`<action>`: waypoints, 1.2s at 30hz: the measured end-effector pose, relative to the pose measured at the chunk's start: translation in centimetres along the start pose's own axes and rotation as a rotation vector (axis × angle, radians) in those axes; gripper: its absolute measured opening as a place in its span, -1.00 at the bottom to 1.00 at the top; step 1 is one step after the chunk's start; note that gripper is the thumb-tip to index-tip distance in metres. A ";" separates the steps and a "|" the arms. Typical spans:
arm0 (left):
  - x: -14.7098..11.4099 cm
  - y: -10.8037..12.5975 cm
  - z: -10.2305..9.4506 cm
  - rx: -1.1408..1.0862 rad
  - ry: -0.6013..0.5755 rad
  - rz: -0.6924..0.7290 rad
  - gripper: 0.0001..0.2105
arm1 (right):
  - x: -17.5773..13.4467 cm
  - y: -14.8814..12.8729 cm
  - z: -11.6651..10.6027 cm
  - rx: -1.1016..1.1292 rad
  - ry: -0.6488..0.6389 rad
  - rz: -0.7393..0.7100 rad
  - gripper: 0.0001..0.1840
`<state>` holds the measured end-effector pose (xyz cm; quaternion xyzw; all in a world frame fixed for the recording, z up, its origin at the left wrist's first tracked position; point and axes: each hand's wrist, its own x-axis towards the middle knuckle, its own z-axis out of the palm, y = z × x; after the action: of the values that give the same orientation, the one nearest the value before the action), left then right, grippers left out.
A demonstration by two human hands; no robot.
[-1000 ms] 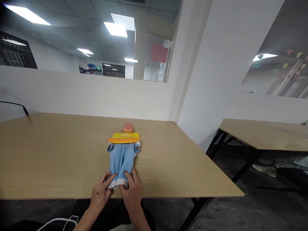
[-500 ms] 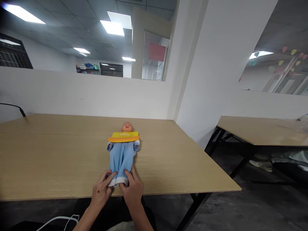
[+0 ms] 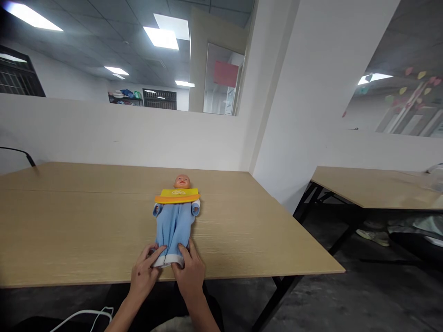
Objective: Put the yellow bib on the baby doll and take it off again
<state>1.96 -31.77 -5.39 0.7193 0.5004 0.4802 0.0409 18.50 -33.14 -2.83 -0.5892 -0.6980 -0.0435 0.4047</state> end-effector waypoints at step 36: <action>0.7 3.6 -1.0 0.329 -0.088 -0.438 -0.50 | -0.7 -0.1 0.2 0.022 -0.005 0.072 -0.32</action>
<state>3.69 -33.48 -2.47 0.6111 0.7129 0.3405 0.0482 18.28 -33.60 -3.32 -0.6095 -0.6779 -0.0198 0.4106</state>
